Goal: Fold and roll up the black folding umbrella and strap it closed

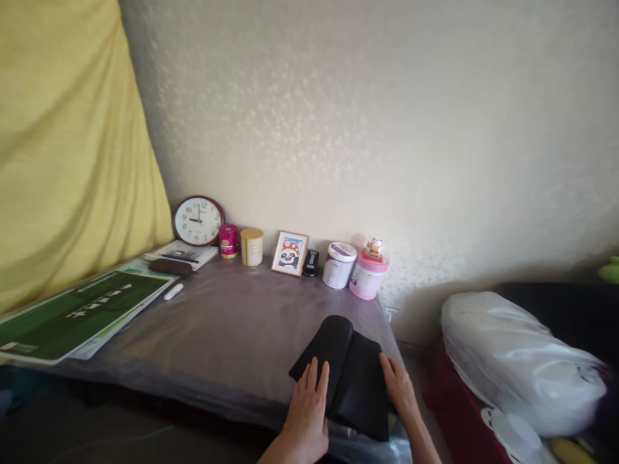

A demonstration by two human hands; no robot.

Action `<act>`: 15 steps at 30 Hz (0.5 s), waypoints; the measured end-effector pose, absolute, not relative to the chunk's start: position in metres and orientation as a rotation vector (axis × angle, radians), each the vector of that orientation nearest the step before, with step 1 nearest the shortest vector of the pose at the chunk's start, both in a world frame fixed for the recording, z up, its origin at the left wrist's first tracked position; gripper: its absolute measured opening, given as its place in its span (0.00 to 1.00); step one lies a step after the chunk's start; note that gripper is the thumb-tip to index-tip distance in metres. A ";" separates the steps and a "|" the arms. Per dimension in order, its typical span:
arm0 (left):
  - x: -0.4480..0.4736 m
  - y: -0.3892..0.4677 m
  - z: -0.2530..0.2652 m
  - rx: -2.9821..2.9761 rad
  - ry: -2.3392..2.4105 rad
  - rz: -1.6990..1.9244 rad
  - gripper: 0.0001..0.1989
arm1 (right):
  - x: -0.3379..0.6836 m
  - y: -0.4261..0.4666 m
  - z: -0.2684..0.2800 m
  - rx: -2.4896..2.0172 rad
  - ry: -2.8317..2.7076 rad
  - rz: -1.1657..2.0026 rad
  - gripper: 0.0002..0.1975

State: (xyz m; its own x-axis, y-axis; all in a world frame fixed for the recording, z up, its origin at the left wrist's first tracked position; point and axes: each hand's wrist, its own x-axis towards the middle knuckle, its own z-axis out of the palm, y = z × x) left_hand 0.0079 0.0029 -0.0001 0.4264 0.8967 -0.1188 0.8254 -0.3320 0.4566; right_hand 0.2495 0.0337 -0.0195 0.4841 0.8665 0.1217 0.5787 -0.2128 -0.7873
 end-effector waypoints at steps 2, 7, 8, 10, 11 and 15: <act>0.008 0.003 -0.002 2.238 1.449 0.227 0.48 | 0.239 0.027 -0.012 -1.889 -1.182 0.467 0.25; 0.007 0.005 -0.005 2.236 1.436 0.227 0.49 | 0.223 0.019 0.003 -1.867 -1.116 0.646 0.30; 0.006 0.005 -0.005 2.236 1.434 0.217 0.49 | 0.221 0.019 0.004 -1.846 -1.112 0.713 0.30; 0.006 0.005 -0.005 2.236 1.431 0.202 0.50 | 0.218 0.020 0.006 -1.746 -1.094 0.857 0.30; 0.006 0.005 -0.004 2.234 1.431 0.196 0.50 | 0.216 0.022 0.008 -1.669 -1.079 0.923 0.29; 0.007 0.006 -0.001 2.228 1.442 0.185 0.51 | 0.199 0.031 0.028 -1.390 -1.027 1.090 0.23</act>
State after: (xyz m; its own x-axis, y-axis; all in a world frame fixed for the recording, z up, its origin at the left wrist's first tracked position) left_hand 0.0067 0.0057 -0.0012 0.4367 0.8886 -0.1406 0.8241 -0.3325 0.4585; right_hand 0.1986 0.0307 0.0284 0.2183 0.9726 -0.0805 0.0223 -0.0874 -0.9959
